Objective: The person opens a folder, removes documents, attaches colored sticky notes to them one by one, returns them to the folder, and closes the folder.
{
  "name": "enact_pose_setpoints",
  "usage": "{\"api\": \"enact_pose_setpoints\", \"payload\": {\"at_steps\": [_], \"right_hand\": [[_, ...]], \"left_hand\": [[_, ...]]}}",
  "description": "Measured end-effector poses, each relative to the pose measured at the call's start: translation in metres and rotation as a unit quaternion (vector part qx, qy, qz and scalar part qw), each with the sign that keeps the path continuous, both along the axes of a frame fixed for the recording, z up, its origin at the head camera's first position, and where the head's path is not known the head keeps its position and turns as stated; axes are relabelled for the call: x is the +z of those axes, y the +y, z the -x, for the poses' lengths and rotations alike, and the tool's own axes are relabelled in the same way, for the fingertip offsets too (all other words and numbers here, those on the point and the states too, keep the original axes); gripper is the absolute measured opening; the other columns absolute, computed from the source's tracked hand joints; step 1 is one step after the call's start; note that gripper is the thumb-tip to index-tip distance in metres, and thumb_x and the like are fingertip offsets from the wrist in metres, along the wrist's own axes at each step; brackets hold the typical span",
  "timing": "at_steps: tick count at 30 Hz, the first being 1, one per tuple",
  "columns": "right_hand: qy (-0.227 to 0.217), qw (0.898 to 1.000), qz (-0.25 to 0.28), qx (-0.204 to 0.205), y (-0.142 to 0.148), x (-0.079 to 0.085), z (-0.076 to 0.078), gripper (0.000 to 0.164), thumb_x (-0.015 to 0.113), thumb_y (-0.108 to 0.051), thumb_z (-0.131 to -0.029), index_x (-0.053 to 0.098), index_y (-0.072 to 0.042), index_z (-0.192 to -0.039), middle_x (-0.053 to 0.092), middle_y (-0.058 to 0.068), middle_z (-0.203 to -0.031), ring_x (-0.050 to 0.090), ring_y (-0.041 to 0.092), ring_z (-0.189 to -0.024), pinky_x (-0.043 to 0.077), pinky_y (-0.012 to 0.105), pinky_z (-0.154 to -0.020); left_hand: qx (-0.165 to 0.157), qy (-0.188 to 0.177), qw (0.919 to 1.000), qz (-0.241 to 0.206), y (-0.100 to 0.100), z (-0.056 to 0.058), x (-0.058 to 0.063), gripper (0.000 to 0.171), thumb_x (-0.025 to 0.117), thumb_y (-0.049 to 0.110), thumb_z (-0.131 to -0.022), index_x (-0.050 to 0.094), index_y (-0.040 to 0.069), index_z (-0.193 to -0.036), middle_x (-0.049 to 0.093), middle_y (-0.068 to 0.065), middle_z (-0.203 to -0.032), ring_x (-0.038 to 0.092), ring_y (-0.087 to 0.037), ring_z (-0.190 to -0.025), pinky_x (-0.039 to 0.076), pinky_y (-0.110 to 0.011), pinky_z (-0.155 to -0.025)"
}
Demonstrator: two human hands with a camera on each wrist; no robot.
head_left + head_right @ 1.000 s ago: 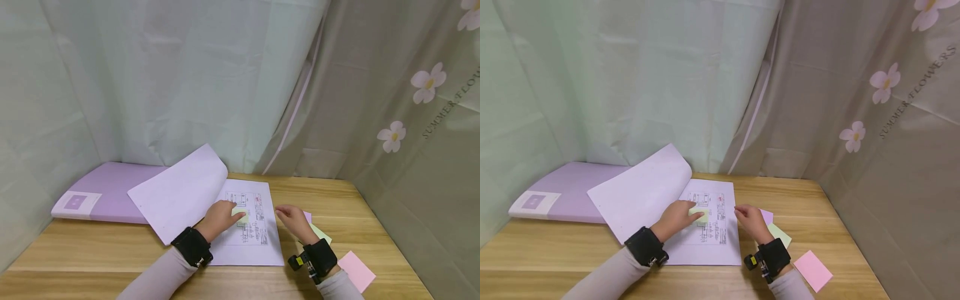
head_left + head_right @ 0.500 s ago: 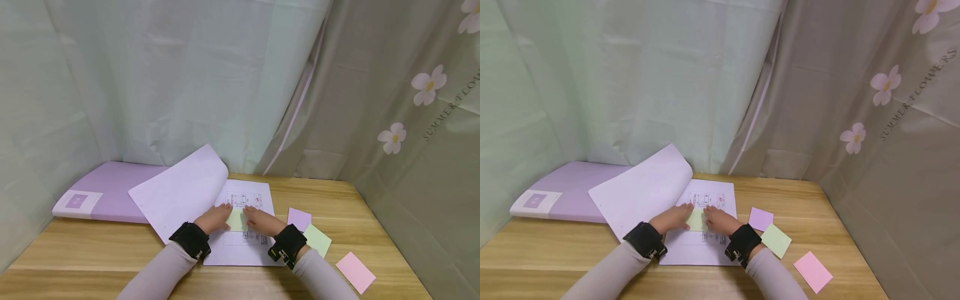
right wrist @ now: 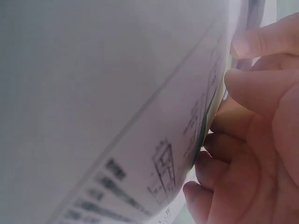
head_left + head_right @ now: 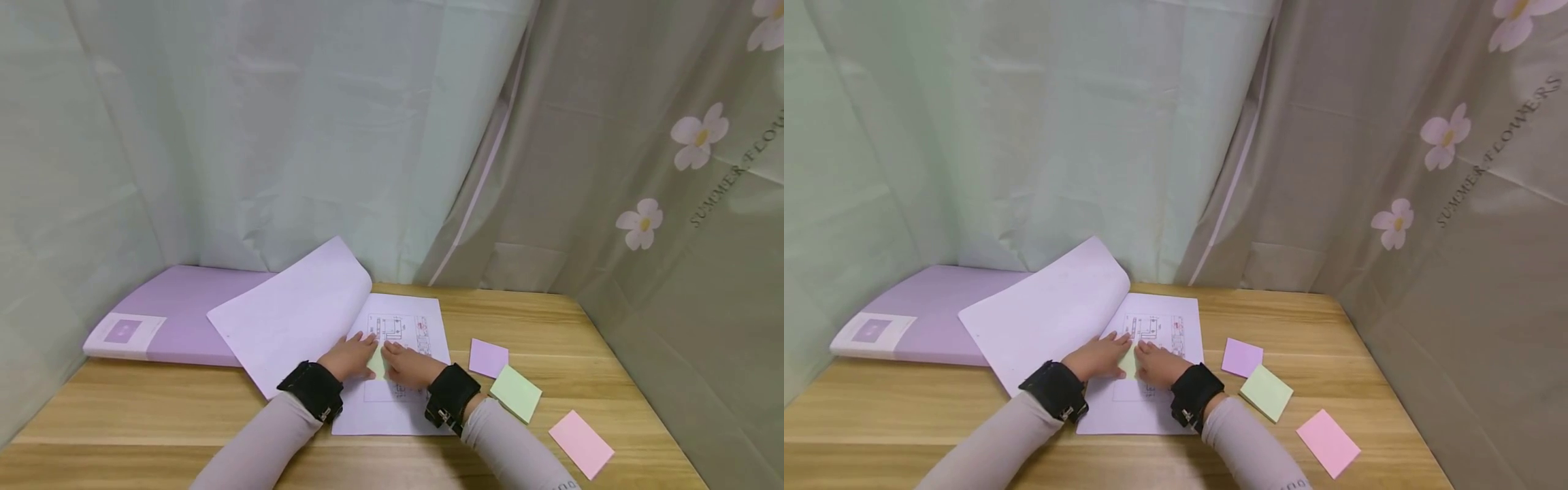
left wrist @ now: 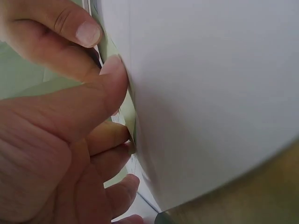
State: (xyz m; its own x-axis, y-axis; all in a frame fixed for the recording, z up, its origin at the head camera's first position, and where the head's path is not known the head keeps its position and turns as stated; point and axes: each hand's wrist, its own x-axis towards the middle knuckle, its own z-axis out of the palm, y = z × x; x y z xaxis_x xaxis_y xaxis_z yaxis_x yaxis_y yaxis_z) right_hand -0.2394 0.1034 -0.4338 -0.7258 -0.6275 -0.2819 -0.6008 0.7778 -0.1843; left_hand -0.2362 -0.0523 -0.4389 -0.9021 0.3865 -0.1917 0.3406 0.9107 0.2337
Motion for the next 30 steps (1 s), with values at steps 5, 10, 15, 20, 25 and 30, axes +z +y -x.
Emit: {"api": "enact_pose_setpoints", "payload": {"at_steps": [5, 10, 15, 20, 25, 30], "right_hand": [[-0.007, 1.000, -0.009, -0.002, 0.001, -0.002, 0.002, 0.050, 0.042, -0.018, -0.093, 0.027, -0.004, -0.139, 0.023, 0.011, -0.146, 0.021, 0.020, -0.135, 0.024, 0.034, -0.108], [-0.007, 1.000, -0.019, -0.006, 0.002, -0.004, 0.004, 0.052, 0.042, -0.021, -0.094, 0.026, -0.006, -0.140, 0.022, 0.009, -0.147, 0.020, 0.018, -0.135, 0.024, 0.033, -0.108], [-0.006, 1.000, -0.024, -0.006, 0.006, -0.005, 0.003, 0.054, 0.044, -0.024, -0.093, 0.027, -0.005, -0.140, 0.022, 0.010, -0.147, 0.022, 0.018, -0.135, 0.025, 0.033, -0.107], [-0.004, 1.000, -0.023, -0.011, 0.013, -0.005, 0.003, 0.058, 0.048, -0.028, -0.092, 0.026, -0.004, -0.140, 0.023, 0.010, -0.147, 0.022, 0.018, -0.135, 0.025, 0.032, -0.107], [-0.011, 0.999, -0.023, -0.028, 0.018, -0.003, 0.002, 0.058, 0.050, -0.027, -0.090, 0.028, -0.005, -0.140, 0.025, 0.009, -0.146, 0.023, 0.018, -0.135, 0.025, 0.033, -0.107], [-0.013, 0.999, -0.022, -0.046, 0.022, -0.002, 0.001, 0.057, 0.051, -0.026, -0.090, 0.029, -0.007, -0.139, 0.026, 0.007, -0.146, 0.024, 0.017, -0.134, 0.025, 0.032, -0.107]], "left_hand": [[0.011, 0.007, 0.9991, 0.039, 0.001, 0.003, -0.002, 0.066, 0.068, 0.034, -0.076, 0.045, 0.003, -0.130, 0.039, -0.009, -0.139, 0.030, -0.029, -0.131, 0.022, -0.049, -0.105], [0.026, 0.013, 0.9976, 0.063, 0.002, 0.001, 0.000, 0.067, 0.068, 0.037, -0.075, 0.046, 0.003, -0.129, 0.041, -0.008, -0.138, 0.032, -0.027, -0.130, 0.024, -0.047, -0.105], [0.045, 0.015, 0.9970, 0.062, 0.003, -0.003, 0.003, 0.066, 0.068, 0.038, -0.075, 0.049, 0.001, -0.126, 0.043, -0.010, -0.136, 0.033, -0.027, -0.129, 0.023, -0.047, -0.105], [0.057, 0.022, 0.9957, 0.070, 0.002, -0.005, 0.005, 0.066, 0.068, 0.039, -0.074, 0.050, 0.001, -0.125, 0.044, -0.010, -0.135, 0.034, -0.027, -0.129, 0.023, -0.046, -0.106], [0.061, 0.015, 0.9956, 0.070, 0.002, -0.005, 0.006, 0.066, 0.068, 0.040, -0.074, 0.050, 0.002, -0.126, 0.044, -0.009, -0.136, 0.034, -0.026, -0.129, 0.023, -0.046, -0.106], [0.061, 0.011, 0.9961, 0.064, 0.002, -0.003, 0.004, 0.066, 0.068, 0.040, -0.074, 0.050, 0.002, -0.125, 0.043, -0.009, -0.136, 0.034, -0.027, -0.129, 0.022, -0.046, -0.106]]}}
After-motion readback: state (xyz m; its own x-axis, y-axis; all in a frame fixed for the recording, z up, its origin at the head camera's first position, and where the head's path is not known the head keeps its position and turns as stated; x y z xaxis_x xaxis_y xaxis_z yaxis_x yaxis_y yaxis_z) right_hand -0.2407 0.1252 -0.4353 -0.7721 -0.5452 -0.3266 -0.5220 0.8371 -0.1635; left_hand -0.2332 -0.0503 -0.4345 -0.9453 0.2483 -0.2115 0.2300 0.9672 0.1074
